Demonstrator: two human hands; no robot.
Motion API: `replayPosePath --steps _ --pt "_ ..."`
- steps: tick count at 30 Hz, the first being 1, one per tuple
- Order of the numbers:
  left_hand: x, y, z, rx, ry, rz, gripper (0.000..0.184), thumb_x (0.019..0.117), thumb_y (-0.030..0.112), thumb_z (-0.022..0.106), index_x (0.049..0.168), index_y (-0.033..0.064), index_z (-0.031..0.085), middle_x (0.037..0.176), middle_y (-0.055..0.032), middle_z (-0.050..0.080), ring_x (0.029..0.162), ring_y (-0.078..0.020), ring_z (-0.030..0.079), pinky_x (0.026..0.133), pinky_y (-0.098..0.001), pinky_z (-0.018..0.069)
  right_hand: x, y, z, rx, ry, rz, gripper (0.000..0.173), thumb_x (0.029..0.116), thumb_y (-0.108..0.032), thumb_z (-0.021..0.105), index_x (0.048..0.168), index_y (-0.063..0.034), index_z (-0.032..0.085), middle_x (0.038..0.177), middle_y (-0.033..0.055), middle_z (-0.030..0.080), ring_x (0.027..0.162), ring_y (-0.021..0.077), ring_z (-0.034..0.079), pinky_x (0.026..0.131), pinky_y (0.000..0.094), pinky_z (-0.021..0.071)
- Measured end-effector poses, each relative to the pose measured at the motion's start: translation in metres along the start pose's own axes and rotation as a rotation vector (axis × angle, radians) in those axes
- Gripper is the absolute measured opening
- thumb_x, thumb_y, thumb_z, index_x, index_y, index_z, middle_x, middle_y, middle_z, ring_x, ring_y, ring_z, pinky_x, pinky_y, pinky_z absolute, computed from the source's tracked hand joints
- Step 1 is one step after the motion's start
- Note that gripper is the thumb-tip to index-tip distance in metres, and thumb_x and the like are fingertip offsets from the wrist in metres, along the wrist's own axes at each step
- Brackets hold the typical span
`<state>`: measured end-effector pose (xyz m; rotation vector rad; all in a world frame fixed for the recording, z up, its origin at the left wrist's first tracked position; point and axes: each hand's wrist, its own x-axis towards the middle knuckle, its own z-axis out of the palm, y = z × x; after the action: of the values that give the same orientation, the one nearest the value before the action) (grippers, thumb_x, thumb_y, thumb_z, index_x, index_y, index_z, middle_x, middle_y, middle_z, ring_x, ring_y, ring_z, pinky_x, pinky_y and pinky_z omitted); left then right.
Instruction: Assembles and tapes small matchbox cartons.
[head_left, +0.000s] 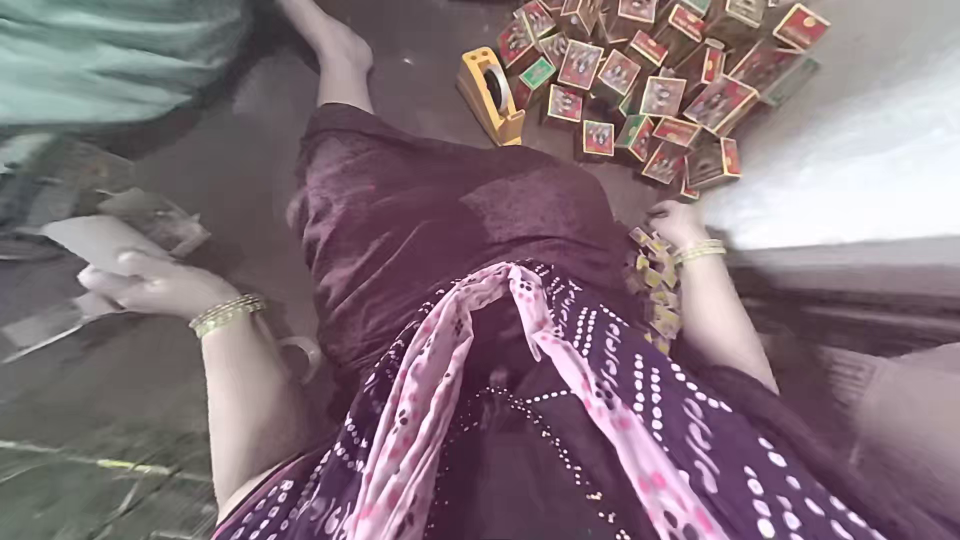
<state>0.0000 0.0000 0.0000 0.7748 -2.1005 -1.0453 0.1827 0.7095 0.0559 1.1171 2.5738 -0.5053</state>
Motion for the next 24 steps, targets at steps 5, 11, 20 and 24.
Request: replayPosePath --steps 5,11,20,24 --pt "-0.082 0.092 -0.015 -0.687 -0.445 0.182 0.03 0.1062 0.021 0.051 0.128 0.0005 0.049 0.115 -0.0047 0.063 0.106 -0.0148 0.065 0.096 -0.0398 0.056 -0.009 0.018 0.039 -0.277 -0.048 0.125 0.041 0.1007 -0.019 0.063 0.131 0.0092 0.058 0.132 0.0383 0.057 0.122 0.0559 0.057 0.098 0.071 0.0464" --pt "-0.172 0.196 -0.021 -0.623 -1.058 0.01 0.016 0.1019 0.017 0.058 0.111 0.0041 0.06 0.092 0.0 0.067 0.083 -0.0089 0.067 0.077 -0.0316 0.0604 0.0 0.016 0.04 -0.265 -0.041 0.139 0.054 0.0927 -0.033 0.073 0.126 0.0083 0.063 0.14 0.0366 0.052 0.132 0.0535 0.049 0.104 0.0691 0.042" --pt "-0.242 0.182 0.016 -0.66 -1.773 -0.419 0.069 0.1007 0.058 0.044 0.15 0.0107 0.037 0.125 -0.0058 0.065 0.111 -0.0125 0.064 0.094 -0.0348 0.0562 -0.028 -0.037 0.007 0.566 0.293 -0.133 0.043 0.0997 -0.022 0.065 0.138 -0.0061 0.055 0.121 0.017 0.067 0.099 0.0285 0.07 0.087 0.0505 0.0588" --pt "-0.24 0.174 0.018 -0.397 -1.917 -0.069 0.102 0.065 0.006 0.092 0.149 0.007 0.035 0.117 -0.0067 0.07 0.102 -0.0113 0.07 0.092 -0.0317 0.0594 -0.093 -0.104 -0.013 0.876 0.199 -0.74 0.046 0.0963 -0.013 0.071 0.138 -0.0047 0.053 0.12 0.0065 0.068 0.1 0.0139 0.071 0.089 0.0351 0.0618"
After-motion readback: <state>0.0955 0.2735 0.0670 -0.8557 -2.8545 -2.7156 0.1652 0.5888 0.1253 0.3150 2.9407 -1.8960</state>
